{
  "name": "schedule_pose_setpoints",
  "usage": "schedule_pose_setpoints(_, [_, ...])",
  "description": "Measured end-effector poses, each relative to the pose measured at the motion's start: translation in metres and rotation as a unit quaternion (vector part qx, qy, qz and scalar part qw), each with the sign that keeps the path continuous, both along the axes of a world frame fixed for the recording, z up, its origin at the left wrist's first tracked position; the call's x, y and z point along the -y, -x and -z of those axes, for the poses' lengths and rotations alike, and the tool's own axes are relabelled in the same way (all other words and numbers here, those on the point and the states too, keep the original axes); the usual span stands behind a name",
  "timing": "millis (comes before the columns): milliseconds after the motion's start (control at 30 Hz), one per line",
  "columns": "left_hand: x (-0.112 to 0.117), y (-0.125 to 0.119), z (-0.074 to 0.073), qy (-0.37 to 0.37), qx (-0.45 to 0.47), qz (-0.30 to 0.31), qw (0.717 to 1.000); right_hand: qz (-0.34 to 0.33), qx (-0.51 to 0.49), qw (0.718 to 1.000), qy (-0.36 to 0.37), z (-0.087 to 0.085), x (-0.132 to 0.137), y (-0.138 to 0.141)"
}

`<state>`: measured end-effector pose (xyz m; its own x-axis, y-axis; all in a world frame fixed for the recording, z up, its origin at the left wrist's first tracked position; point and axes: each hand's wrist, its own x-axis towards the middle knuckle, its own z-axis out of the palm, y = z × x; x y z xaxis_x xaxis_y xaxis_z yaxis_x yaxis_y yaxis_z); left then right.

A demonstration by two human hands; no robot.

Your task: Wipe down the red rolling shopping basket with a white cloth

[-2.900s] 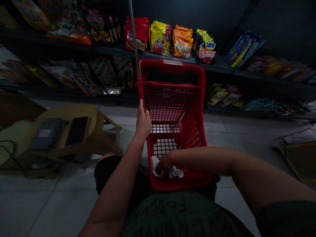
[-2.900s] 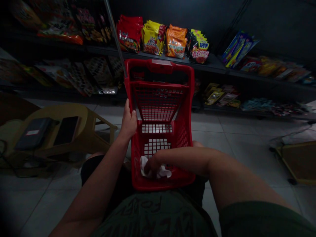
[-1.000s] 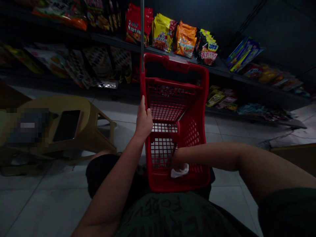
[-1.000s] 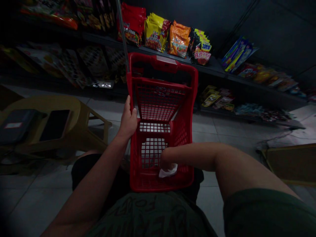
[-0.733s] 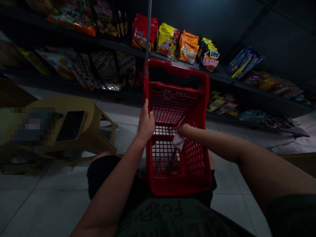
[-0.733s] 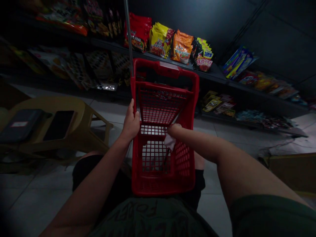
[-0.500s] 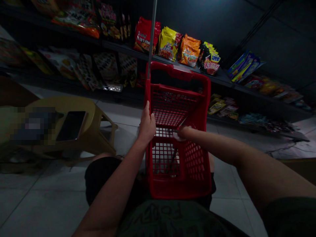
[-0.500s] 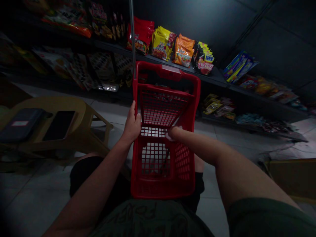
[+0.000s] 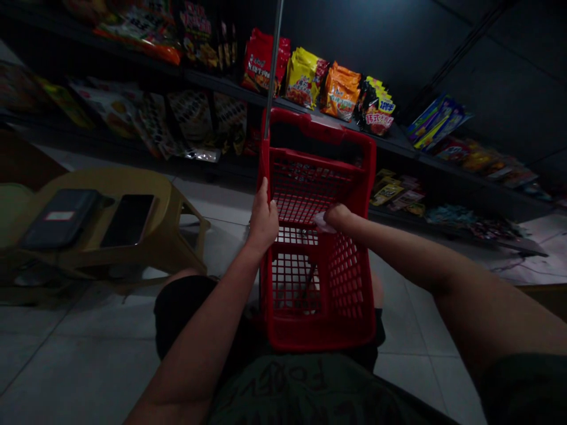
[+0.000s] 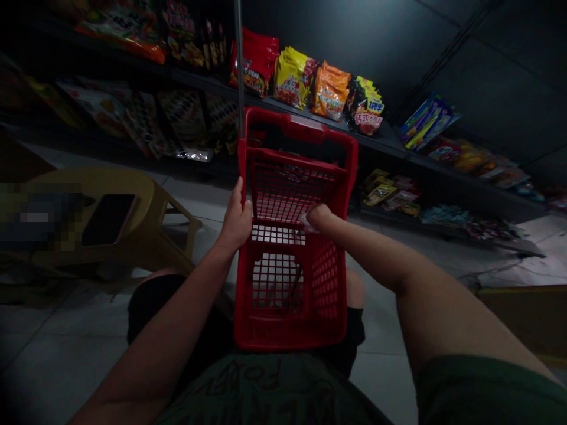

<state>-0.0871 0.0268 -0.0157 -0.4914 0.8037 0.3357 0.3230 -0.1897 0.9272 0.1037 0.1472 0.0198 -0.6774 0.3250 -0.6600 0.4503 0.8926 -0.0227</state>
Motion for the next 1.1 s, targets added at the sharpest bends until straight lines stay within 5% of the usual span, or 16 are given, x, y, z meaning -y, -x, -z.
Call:
schedule_pose_setpoints(67, [0.000,0.001,0.000,-0.002,0.002,0.000,1.000,0.017,0.069,0.997,0.028,-0.005,0.006,-0.002])
schedule_pose_setpoints(167, [0.001,0.001,-0.001,0.007,0.002,0.002,1.000,0.006,0.158,0.980,0.120,-0.001,0.055,-0.015])
schedule_pose_setpoints(267, [0.002,0.002,-0.002,0.015,-0.006,0.004,1.000,-0.028,0.242,0.922,0.302,0.005,0.108,-0.034])
schedule_pose_setpoints(333, [0.002,0.002,-0.002,0.011,-0.010,0.004,1.000,-0.044,0.264,0.891,0.367,0.002,0.119,-0.040])
schedule_pose_setpoints(400, [0.002,0.003,-0.001,0.006,-0.010,0.002,1.000,-0.040,0.228,0.938,0.258,-0.006,0.104,-0.038])
schedule_pose_setpoints(467, [0.001,0.003,-0.002,0.008,-0.012,-0.001,1.000,-0.023,0.142,0.989,0.017,-0.018,0.070,-0.032])
schedule_pose_setpoints(533, [0.001,0.003,-0.002,0.013,-0.015,0.000,1.000,-0.003,0.083,0.980,-0.178,-0.030,0.034,-0.028])
schedule_pose_setpoints(633, [0.003,0.003,-0.004,0.015,-0.018,0.005,1.000,-0.001,0.084,0.969,-0.233,-0.039,0.013,-0.027])
schedule_pose_setpoints(733, [0.005,0.003,-0.004,0.013,-0.019,0.003,1.000,-0.039,0.103,0.983,-0.145,-0.034,0.052,-0.034])
schedule_pose_setpoints(800, [0.006,0.003,-0.003,0.014,-0.025,0.004,1.000,-0.076,0.149,0.985,0.038,-0.027,0.097,-0.040])
schedule_pose_setpoints(867, [0.008,0.004,-0.003,0.021,-0.039,0.009,0.999,-0.098,0.191,0.945,0.247,-0.022,0.136,-0.044])
schedule_pose_setpoints(933, [0.009,0.005,-0.004,0.029,-0.055,0.013,0.998,-0.105,0.205,0.909,0.347,-0.024,0.153,-0.045])
schedule_pose_setpoints(1000, [0.011,0.003,-0.007,0.036,-0.071,0.012,0.997,-0.106,0.195,0.937,0.270,-0.030,0.143,-0.043])
schedule_pose_setpoints(1100, [0.019,-0.008,-0.016,0.029,-0.126,-0.004,0.992,-0.065,0.133,0.988,-0.046,-0.045,0.097,-0.037])
